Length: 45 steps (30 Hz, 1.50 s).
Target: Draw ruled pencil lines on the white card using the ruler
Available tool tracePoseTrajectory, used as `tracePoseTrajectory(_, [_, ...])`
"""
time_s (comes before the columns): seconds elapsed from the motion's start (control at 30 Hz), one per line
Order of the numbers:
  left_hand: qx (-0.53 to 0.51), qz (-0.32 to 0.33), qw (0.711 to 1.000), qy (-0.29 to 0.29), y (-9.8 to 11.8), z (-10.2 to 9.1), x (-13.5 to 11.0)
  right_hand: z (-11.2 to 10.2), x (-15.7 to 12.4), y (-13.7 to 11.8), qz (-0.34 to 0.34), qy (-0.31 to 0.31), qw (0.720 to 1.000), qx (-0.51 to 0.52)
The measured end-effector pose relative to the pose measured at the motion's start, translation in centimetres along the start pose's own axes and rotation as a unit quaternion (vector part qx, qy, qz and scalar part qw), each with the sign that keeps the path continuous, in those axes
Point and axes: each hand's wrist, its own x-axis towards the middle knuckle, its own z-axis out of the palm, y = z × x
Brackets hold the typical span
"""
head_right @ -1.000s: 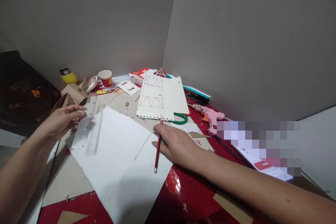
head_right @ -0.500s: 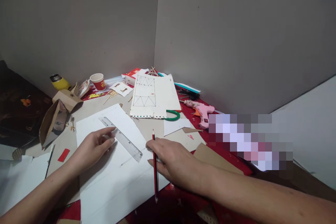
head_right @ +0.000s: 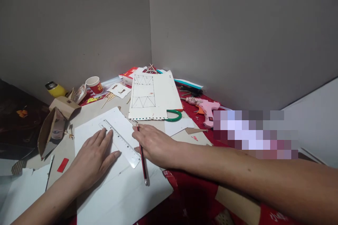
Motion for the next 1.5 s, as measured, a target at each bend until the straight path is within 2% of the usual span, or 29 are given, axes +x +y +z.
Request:
tracePoseTrajectory(0.23, [0.029, 0.049, 0.998, -0.015, -0.8, 0.0, 1.3, 1.8, -1.1, 0.5, -0.035, 0.043, 0.998, 0.003])
tracePoseTrajectory(0.43, [0.028, 0.071, 0.997, -0.007, -1.0, 0.3, 2.0, 2.0, -1.0, 0.3, -0.069, 0.015, 0.997, 0.015])
tracePoseTrajectory(0.53, [0.021, 0.084, 0.996, -0.004, -1.2, 0.3, 2.4, 1.9, -0.9, 0.3, -0.075, 0.031, 0.996, 0.033])
tracePoseTrajectory(0.67, [0.013, 0.094, 0.996, -0.001, -1.4, 0.4, 2.8, 1.6, -0.5, 0.2, -0.06, 0.032, 0.996, 0.06])
tracePoseTrajectory(0.8, [0.011, 0.097, 0.995, 0.001, -1.3, 0.3, 3.2, 0.5, -0.2, 0.1, -0.016, -0.006, 0.994, 0.106])
tracePoseTrajectory(0.9, [0.001, 0.111, 0.994, 0.002, -1.3, 0.2, 3.5, -0.2, -0.3, 0.1, 0.011, -0.009, 0.991, 0.133])
tracePoseTrajectory(1.23, [-0.038, 0.143, 0.989, -0.005, -1.8, 0.1, 4.3, -1.6, -0.7, 0.8, 0.043, -0.006, 0.979, 0.198])
tracePoseTrajectory(1.5, [-0.029, 0.155, 0.987, 0.033, -1.7, 0.9, 4.3, -1.7, -0.6, 1.1, 0.043, -0.022, 0.97, 0.237])
